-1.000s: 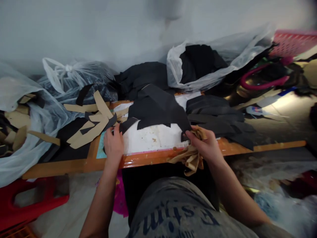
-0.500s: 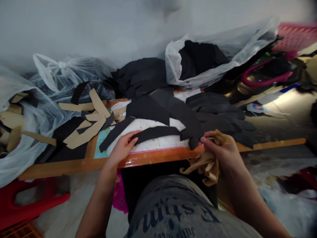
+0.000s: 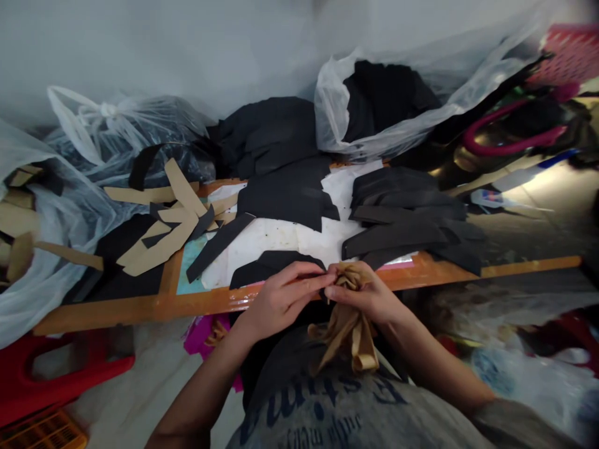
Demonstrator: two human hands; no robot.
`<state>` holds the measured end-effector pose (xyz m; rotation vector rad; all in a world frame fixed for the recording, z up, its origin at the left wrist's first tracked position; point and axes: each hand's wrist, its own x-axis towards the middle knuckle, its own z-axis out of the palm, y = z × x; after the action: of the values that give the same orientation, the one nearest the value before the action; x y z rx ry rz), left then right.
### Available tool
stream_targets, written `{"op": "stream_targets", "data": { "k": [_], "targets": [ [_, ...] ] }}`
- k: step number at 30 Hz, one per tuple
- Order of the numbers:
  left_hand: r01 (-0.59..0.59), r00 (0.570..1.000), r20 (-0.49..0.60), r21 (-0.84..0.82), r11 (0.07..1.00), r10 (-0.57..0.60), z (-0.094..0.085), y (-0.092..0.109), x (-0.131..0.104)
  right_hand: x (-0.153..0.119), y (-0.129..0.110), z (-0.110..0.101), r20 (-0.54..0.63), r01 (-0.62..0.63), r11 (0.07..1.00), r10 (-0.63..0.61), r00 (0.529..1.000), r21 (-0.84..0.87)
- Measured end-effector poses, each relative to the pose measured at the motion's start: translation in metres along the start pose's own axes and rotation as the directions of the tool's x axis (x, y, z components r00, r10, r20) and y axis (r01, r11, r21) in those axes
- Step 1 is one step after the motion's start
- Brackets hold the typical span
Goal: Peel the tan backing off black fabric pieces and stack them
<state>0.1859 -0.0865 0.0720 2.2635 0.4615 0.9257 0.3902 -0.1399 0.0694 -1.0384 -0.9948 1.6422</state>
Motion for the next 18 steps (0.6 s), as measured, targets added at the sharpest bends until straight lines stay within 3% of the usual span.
{"op": "stream_targets", "data": {
  "k": [3, 8, 10, 11, 12, 14, 15, 16, 18],
  "targets": [
    [-0.013, 0.993, -0.122, -0.053, 0.999, 0.006, 0.008, -0.007, -0.003, -0.002, 0.004, 0.01, -0.001, -0.022, 0.991, 0.022, 1.0, 0.131],
    [0.029, 0.961, -0.277, 0.068, 0.997, -0.009, 0.012, -0.002, -0.019, -0.006, 0.013, 0.019, -0.013, -0.117, 0.909, 0.133, 0.991, 0.399],
    [0.116, 0.907, -0.415, 0.093, 0.989, -0.067, 0.01, -0.002, -0.026, -0.005, 0.015, 0.015, -0.121, -0.1, 0.877, 0.176, 0.977, 0.47],
    [0.174, 0.846, -0.52, 0.061, 0.983, -0.118, 0.009, -0.003, -0.03, -0.005, 0.016, 0.01, -0.211, -0.065, 0.876, 0.187, 0.96, 0.479],
    [0.227, 0.756, -0.63, -0.006, 0.974, -0.18, 0.006, -0.006, -0.034, -0.004, 0.016, 0.003, -0.305, -0.02, 0.881, 0.185, 0.934, 0.472],
    [0.272, 0.54, -0.779, -0.196, 0.942, -0.318, -0.003, -0.014, -0.042, -0.006, 0.017, -0.014, -0.443, 0.063, 0.896, 0.156, 0.883, 0.44],
    [0.27, 0.448, -0.805, -0.293, 0.917, -0.389, -0.01, -0.019, -0.047, -0.007, 0.017, -0.024, -0.477, 0.091, 0.902, 0.136, 0.868, 0.422],
    [0.259, 0.378, -0.808, -0.376, 0.89, -0.452, -0.018, -0.023, -0.052, -0.009, 0.017, -0.033, -0.488, 0.104, 0.908, 0.12, 0.864, 0.406],
    [0.247, 0.301, -0.794, -0.47, 0.848, -0.528, -0.035, -0.03, -0.059, -0.014, 0.016, -0.049, -0.482, 0.084, 0.935, 0.099, 0.871, 0.345]
  ]
}}
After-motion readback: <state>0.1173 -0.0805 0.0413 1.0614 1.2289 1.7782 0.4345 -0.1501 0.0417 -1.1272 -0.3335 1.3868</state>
